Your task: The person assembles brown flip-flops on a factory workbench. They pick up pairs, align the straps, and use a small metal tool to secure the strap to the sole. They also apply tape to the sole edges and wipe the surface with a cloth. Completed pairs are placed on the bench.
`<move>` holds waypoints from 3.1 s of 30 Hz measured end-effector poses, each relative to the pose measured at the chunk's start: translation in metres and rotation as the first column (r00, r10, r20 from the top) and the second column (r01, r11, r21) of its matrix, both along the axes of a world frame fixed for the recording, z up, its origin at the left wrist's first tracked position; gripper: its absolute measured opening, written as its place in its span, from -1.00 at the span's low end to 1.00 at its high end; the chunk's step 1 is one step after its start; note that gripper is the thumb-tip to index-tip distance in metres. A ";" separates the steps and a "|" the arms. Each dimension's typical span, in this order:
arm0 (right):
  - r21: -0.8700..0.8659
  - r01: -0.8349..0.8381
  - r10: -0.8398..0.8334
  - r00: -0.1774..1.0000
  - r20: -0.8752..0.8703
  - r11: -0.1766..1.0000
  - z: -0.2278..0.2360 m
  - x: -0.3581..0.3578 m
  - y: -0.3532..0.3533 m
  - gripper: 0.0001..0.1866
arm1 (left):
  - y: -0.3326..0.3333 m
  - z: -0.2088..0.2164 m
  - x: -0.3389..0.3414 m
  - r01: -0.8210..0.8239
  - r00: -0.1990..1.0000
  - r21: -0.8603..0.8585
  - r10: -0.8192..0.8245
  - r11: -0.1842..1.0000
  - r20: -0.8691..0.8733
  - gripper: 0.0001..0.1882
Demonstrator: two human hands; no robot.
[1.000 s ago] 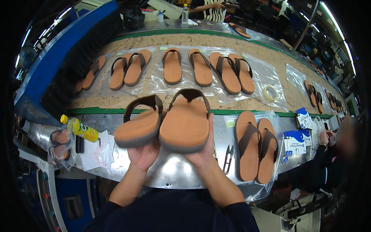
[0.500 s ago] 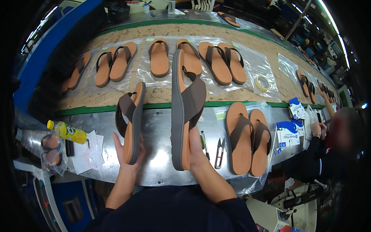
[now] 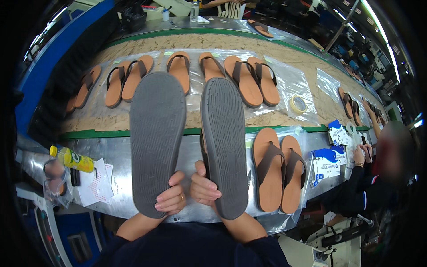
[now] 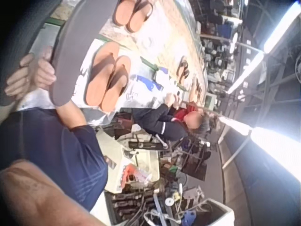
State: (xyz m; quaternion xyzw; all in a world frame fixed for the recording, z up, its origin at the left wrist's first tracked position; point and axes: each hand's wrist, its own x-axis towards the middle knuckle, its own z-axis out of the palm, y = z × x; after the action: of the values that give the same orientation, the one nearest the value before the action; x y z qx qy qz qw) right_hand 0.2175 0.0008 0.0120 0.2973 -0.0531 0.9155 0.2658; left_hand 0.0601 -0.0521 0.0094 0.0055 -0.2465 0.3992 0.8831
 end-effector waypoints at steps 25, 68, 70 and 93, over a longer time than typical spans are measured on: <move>0.930 -0.179 -0.154 -0.979 -0.135 0.321 0.032 0.497 0.273 -0.58 | 0.019 -0.073 0.003 -0.106 0.994 -0.308 0.111 0.945 -0.002 -0.72; 0.889 -0.302 -0.890 -0.408 0.205 0.343 0.026 0.022 0.106 -0.79 | 0.078 -0.020 -0.127 -0.786 0.140 0.340 0.685 0.516 -0.715 -0.42; 0.925 -0.291 -0.929 -0.343 0.138 0.245 0.054 -0.001 0.124 -0.77 | 0.066 -0.014 -0.136 -0.772 0.462 0.171 0.725 0.612 -0.511 -0.36; 0.993 -0.115 -0.925 0.377 0.047 0.004 0.150 -0.326 0.080 -0.74 | 0.074 -0.009 -0.155 -0.851 -0.361 0.524 0.701 0.021 -0.615 -0.11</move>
State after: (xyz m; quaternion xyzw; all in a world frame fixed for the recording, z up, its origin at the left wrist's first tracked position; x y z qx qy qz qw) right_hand -0.1089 0.0810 0.1617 -0.0813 -0.8069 0.5165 0.2748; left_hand -0.0952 0.0221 0.0006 0.2776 0.2930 0.8548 0.3263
